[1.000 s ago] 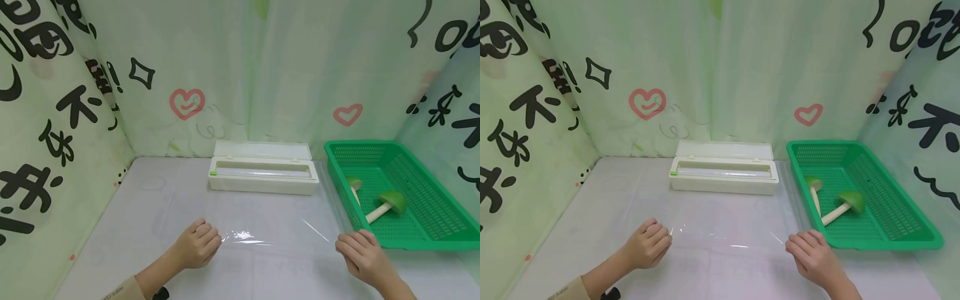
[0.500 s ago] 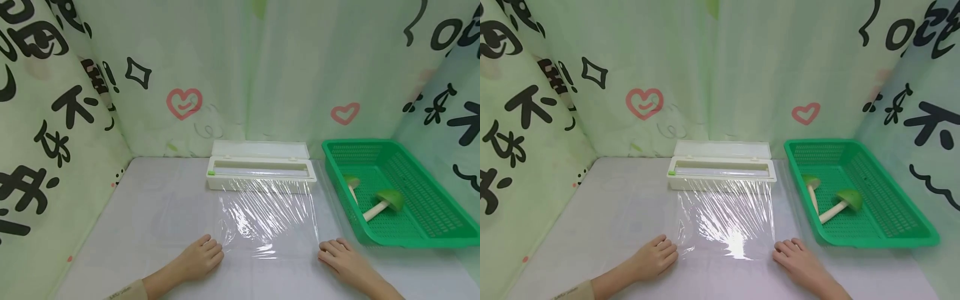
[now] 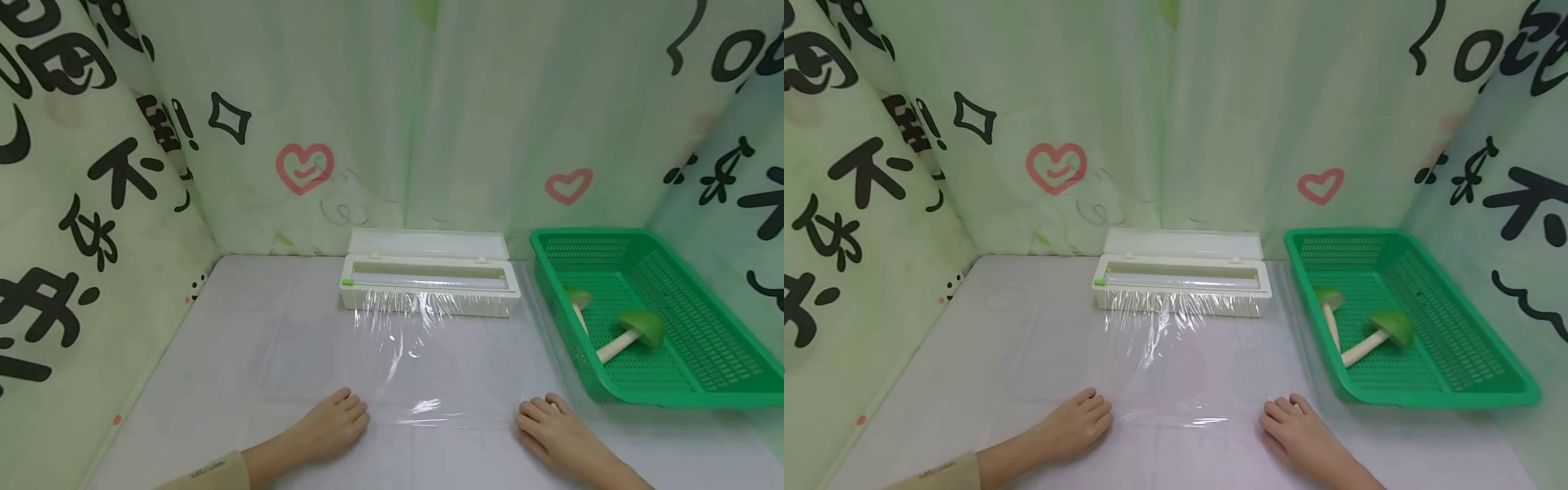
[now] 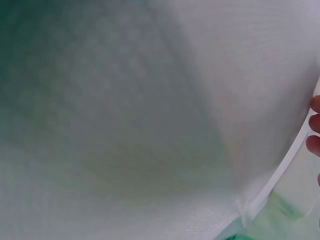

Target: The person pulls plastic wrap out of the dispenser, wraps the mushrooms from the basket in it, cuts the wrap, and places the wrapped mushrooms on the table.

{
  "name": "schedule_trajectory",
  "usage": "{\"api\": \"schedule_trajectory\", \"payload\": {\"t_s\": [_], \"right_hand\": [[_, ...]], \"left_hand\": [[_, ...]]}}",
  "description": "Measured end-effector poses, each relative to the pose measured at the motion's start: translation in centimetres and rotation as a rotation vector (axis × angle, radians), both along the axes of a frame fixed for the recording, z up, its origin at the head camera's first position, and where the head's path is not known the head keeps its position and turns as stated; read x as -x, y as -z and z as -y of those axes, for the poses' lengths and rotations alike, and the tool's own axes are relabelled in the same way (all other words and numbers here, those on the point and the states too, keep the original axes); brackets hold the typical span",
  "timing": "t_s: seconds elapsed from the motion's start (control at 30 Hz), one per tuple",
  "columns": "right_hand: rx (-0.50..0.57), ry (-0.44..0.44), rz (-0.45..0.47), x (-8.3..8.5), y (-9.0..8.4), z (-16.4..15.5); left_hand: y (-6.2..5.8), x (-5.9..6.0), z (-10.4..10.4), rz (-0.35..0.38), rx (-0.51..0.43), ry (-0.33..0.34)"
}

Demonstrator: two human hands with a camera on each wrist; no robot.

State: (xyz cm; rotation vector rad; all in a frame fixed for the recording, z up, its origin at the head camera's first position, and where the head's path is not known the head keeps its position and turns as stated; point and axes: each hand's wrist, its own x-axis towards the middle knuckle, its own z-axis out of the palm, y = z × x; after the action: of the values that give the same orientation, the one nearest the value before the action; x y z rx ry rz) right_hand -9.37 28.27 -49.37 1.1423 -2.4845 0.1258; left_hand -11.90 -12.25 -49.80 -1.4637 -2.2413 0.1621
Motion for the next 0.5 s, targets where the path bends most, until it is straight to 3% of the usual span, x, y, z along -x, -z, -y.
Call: {"api": "schedule_trajectory", "payload": {"t_s": [0.37,0.5], "right_hand": [[0.115,0.052,-0.026,0.03,0.23,0.54],[0.147,0.071,-0.028,0.09,0.31,0.63]], "left_hand": [[0.60,-0.05,-0.52,0.113,-0.194,-0.167],[0.70,-0.05,-0.52,0.117,-0.216,-0.183]]}}
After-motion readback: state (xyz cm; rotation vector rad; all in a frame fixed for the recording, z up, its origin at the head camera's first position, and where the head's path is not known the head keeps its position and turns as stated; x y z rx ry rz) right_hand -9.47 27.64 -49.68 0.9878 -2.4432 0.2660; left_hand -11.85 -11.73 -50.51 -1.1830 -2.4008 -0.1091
